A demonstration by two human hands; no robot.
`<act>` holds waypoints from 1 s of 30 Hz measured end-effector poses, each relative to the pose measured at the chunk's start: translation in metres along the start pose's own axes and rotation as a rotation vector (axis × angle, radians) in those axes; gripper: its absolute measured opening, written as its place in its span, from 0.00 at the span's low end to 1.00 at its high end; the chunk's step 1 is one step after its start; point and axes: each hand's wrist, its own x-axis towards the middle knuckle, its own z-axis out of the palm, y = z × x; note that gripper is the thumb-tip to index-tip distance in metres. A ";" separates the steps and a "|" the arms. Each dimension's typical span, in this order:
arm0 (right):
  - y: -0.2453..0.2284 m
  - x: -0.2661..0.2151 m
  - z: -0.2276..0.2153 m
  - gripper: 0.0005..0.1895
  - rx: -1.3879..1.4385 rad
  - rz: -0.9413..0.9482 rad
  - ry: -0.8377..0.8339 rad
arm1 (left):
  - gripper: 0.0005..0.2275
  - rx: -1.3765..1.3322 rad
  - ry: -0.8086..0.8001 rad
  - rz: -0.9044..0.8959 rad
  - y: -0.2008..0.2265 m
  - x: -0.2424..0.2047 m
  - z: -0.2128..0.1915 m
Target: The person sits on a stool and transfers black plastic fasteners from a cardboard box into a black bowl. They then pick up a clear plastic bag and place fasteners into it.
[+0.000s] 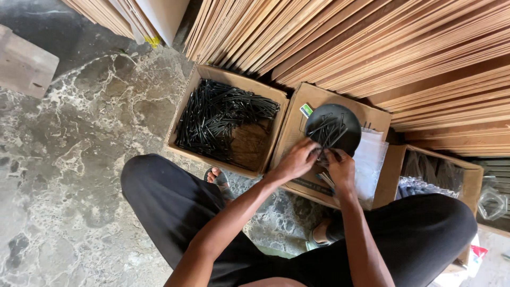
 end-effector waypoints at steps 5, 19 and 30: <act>0.001 0.008 -0.003 0.15 -0.234 0.050 0.028 | 0.08 0.340 0.278 0.076 -0.063 -0.003 -0.020; -0.051 -0.043 0.044 0.11 -0.290 -0.123 -0.444 | 0.12 0.590 -0.262 -0.857 -0.280 -0.076 -0.043; -0.032 -0.053 0.077 0.10 -0.294 -0.027 -0.620 | 0.21 0.880 -0.311 -0.876 -0.363 -0.089 0.003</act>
